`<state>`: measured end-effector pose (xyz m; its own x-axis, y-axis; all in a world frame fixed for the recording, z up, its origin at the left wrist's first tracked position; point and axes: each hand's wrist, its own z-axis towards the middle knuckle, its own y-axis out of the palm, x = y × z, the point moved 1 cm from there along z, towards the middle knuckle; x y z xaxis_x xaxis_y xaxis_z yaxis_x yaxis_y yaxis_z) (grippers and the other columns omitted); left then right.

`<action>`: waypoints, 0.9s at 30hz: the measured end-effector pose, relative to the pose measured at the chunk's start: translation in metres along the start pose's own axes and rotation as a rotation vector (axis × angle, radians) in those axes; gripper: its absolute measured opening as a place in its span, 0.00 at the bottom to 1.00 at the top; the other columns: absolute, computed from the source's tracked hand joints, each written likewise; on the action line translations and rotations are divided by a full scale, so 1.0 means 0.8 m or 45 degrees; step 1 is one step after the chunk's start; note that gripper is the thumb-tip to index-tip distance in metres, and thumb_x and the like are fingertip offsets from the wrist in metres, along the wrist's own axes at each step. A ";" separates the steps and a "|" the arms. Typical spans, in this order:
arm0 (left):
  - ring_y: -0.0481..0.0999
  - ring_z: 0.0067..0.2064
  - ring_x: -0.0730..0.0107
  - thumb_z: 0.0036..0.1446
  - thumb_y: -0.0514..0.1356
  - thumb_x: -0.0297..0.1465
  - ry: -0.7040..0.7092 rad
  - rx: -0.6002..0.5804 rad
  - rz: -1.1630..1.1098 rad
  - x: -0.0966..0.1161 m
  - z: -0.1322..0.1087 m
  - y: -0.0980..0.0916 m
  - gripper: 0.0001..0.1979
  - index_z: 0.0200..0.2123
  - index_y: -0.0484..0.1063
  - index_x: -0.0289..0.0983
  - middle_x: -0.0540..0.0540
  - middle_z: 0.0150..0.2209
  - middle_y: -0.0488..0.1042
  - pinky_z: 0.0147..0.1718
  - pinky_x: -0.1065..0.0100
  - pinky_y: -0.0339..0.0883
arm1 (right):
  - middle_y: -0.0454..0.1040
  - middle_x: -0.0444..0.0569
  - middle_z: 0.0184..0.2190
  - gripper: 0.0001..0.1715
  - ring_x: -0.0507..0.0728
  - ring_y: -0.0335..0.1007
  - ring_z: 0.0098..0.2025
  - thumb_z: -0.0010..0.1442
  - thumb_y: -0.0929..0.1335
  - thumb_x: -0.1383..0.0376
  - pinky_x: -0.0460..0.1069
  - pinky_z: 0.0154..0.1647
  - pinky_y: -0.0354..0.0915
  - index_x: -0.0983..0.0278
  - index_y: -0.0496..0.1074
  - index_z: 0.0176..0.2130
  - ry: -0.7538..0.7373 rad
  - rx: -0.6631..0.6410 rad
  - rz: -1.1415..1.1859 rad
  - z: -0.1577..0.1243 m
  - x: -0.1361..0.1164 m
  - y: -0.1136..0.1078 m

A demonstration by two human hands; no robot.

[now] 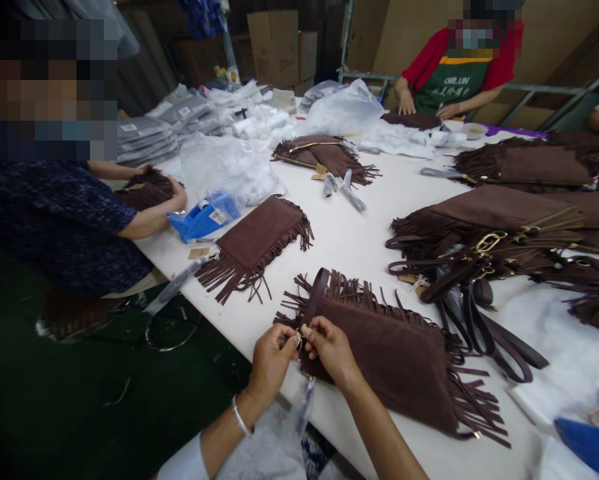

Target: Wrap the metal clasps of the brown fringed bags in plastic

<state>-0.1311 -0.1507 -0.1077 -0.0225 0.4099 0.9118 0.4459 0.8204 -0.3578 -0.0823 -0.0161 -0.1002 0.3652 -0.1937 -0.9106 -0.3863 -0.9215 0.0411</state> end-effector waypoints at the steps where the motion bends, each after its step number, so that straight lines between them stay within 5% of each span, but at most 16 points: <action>1: 0.74 0.25 0.70 0.56 0.55 0.31 -0.010 -0.010 -0.025 -0.001 0.002 0.001 0.03 0.31 0.68 0.39 0.52 0.24 0.72 0.30 0.69 0.65 | 0.65 0.39 0.18 0.22 0.48 0.59 0.18 0.50 0.71 0.49 0.44 0.20 0.57 0.62 0.63 0.28 -0.006 -0.002 -0.002 0.000 0.001 0.000; 6: 0.72 0.25 0.71 0.56 0.55 0.29 0.065 -0.052 -0.034 0.000 0.007 0.000 0.04 0.29 0.66 0.39 0.53 0.24 0.70 0.28 0.70 0.63 | 0.65 0.38 0.18 0.21 0.48 0.59 0.17 0.51 0.70 0.49 0.44 0.19 0.57 0.62 0.62 0.28 -0.030 -0.003 -0.027 0.002 0.008 -0.001; 14: 0.70 0.36 0.66 0.58 0.49 0.25 0.541 -0.163 0.631 0.027 0.010 -0.042 0.08 0.31 0.66 0.39 0.47 0.33 0.70 0.37 0.67 0.60 | 0.66 0.38 0.18 0.19 0.48 0.60 0.16 0.55 0.69 0.51 0.43 0.17 0.56 0.62 0.63 0.28 -0.097 0.028 -0.115 0.006 0.022 0.000; 21: 0.68 0.26 0.71 0.50 0.55 0.25 0.068 -0.374 0.133 0.006 0.021 -0.073 0.04 0.26 0.67 0.38 0.53 0.22 0.68 0.26 0.71 0.56 | 0.67 0.38 0.18 0.18 0.48 0.61 0.16 0.55 0.68 0.52 0.42 0.16 0.55 0.62 0.62 0.29 -0.079 0.045 -0.135 0.006 0.020 -0.001; 27: 0.71 0.31 0.71 0.43 0.58 0.22 -0.015 -0.335 -0.254 -0.006 0.012 -0.089 0.05 0.23 0.65 0.37 0.49 0.34 0.74 0.29 0.72 0.60 | 0.67 0.37 0.18 0.16 0.47 0.60 0.15 0.55 0.67 0.53 0.42 0.16 0.55 0.62 0.63 0.30 -0.061 0.071 -0.165 0.005 0.017 0.003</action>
<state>-0.1715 -0.2073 -0.0889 -0.1420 0.2574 0.9558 0.6473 0.7547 -0.1071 -0.0816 -0.0195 -0.1145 0.3750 -0.0566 -0.9253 -0.3851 -0.9174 -0.1000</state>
